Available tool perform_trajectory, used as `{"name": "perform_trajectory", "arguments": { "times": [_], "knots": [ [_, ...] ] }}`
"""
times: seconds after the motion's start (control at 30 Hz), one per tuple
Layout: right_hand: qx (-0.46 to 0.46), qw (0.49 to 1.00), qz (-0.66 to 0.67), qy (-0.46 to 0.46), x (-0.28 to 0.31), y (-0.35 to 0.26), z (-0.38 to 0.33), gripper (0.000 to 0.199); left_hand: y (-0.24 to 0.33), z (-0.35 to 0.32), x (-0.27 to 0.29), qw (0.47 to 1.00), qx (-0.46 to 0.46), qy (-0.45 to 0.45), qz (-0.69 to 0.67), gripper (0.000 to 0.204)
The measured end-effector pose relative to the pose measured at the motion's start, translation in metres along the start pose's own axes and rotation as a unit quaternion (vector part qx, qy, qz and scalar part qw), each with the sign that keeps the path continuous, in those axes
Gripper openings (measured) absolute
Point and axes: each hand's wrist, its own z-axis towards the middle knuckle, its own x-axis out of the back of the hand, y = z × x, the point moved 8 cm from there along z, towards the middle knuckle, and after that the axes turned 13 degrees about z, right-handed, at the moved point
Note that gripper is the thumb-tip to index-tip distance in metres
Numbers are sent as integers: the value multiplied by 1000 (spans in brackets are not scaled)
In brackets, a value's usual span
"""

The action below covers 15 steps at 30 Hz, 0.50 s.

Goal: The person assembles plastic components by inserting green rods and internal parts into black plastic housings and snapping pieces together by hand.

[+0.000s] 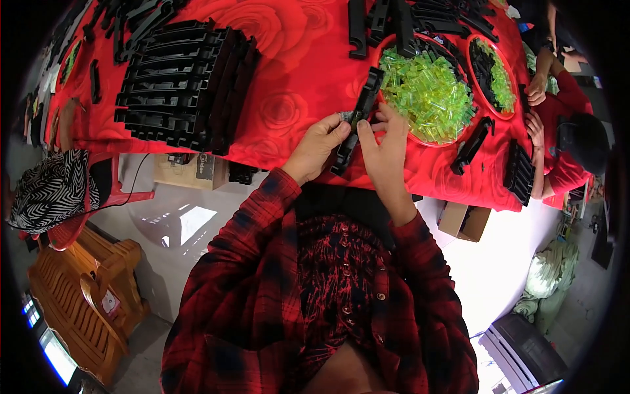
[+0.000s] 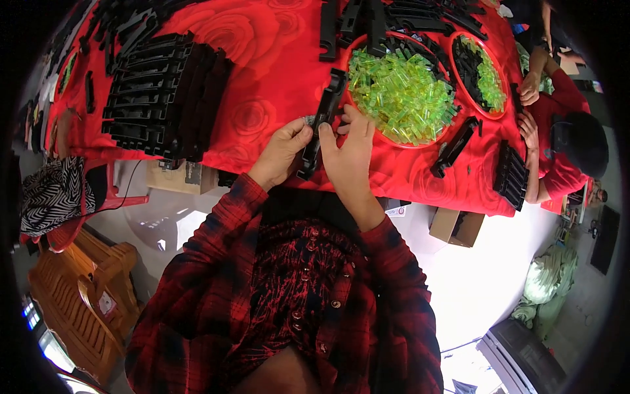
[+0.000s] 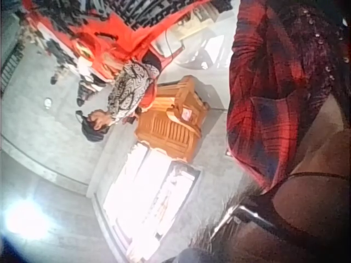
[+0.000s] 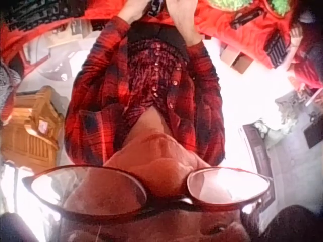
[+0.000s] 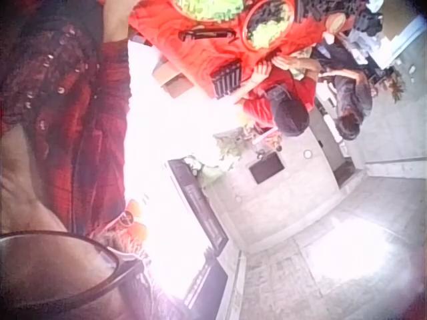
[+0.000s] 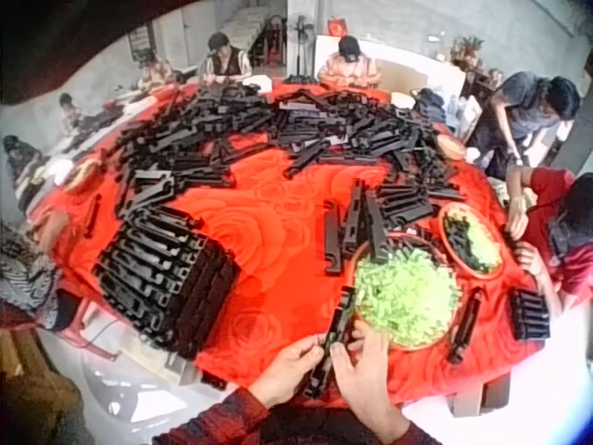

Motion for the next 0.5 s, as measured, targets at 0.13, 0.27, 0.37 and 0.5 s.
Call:
{"name": "perform_trajectory", "arguments": {
  "times": [0.13,0.27,0.37,0.5],
  "knots": [
    [-54,999,6,-1,-5,14,-6,39,0,1,0,999,-26,9,-21,31],
    [-20,998,-59,-24,-13,7,-3,36,0,0,-1,999,-30,1,-40,32],
    [-105,994,40,-6,-16,21,-4,34,3,-1,-3,999,-31,-3,-42,33],
    [-162,985,64,13,-18,30,-5,34,1,-1,-1,999,-22,-6,-35,33]
  ]
}}
